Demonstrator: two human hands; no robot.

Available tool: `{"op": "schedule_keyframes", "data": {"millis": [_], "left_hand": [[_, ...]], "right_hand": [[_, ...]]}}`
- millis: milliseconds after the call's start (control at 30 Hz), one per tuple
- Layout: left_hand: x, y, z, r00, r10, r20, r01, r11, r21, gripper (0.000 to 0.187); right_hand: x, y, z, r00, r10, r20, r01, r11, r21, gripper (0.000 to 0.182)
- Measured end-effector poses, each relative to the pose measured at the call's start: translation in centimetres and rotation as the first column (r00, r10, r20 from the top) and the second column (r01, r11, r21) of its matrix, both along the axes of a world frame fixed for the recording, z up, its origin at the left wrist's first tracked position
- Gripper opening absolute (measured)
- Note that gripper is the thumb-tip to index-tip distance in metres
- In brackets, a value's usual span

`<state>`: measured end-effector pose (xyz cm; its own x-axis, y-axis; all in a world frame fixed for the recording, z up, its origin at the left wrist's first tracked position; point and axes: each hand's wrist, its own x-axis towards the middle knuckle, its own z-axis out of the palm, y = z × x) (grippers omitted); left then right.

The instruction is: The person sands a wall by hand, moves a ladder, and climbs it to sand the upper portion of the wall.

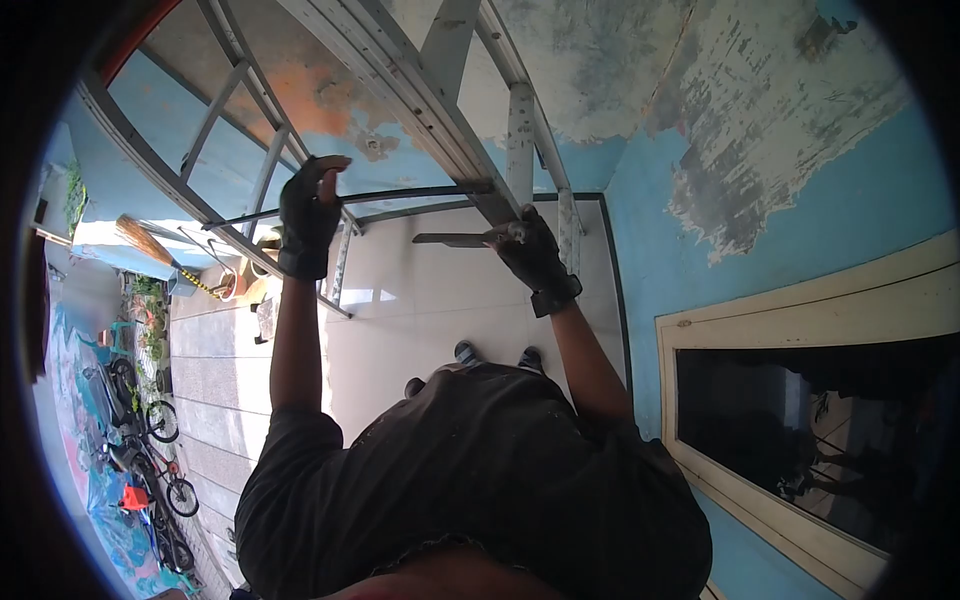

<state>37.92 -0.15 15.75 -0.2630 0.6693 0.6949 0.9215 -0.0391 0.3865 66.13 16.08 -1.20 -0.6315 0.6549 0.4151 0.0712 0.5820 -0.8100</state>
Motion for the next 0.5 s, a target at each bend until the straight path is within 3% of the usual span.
{"op": "schedule_keyframes", "data": {"millis": [67, 100, 167, 233, 267, 300, 367, 433, 500], "left_hand": [[-4.1, -2.6, 0.0, 0.965, 0.259, -0.025, -0.241, 0.927, 0.288, 0.022], [-6.7, -4.3, -0.6, 0.914, 0.406, 0.005, -0.373, 0.833, 0.408, 0.022], [-11.7, -6.9, -0.8, 0.836, 0.512, 0.198, -0.522, 0.628, 0.578, 0.022], [-16.2, -10.2, -0.4, 0.622, 0.726, 0.293, -0.766, 0.486, 0.42, 0.027], [-19.0, -11.1, -1.1, 0.725, 0.607, 0.325, -0.678, 0.549, 0.489, 0.041], [-21.1, -12.5, -1.0, 0.647, 0.717, 0.261, -0.762, 0.591, 0.266, 0.054], [-26.2, -13.8, -3.1, 0.676, 0.701, 0.229, -0.737, 0.651, 0.181, 0.055], [-28.8, -13.9, -4.9, 0.802, 0.395, 0.449, -0.563, 0.751, 0.345, 0.056], [-28.2, -14.8, -4.1, 0.863, 0.226, 0.452, -0.387, 0.87, 0.305, 0.034]], "right_hand": [[0.1, -0.1, -0.1, 1.0, 0.001, 0.023, -0.001, 1.0, -0.02, 0.025], [0.3, 0.0, -0.1, 1.0, 0.019, 0.02, -0.019, 1.0, -0.006, 0.025], [0.6, 0.5, -0.3, 0.997, 0.071, 0.038, -0.069, 0.996, -0.05, 0.022], [0.7, 1.0, -0.4, 0.994, 0.109, 0.032, -0.109, 0.994, -0.007, 0.02], [0.8, 0.9, -0.3, 0.993, 0.115, 0.025, -0.115, 0.993, 0.019, 0.019], [0.9, 0.9, -0.2, 0.993, 0.12, 0.019, -0.121, 0.992, 0.046, 0.018], [1.1, 0.4, 0.9, 0.987, 0.112, 0.118, -0.106, 0.993, -0.053, 0.016], [1.3, -0.7, 2.2, 0.997, 0.059, 0.054, -0.055, 0.997, -0.062, 0.016], [1.8, -1.5, 2.6, 0.996, -0.049, 0.079, 0.047, 0.999, 0.026, 0.017]]}}
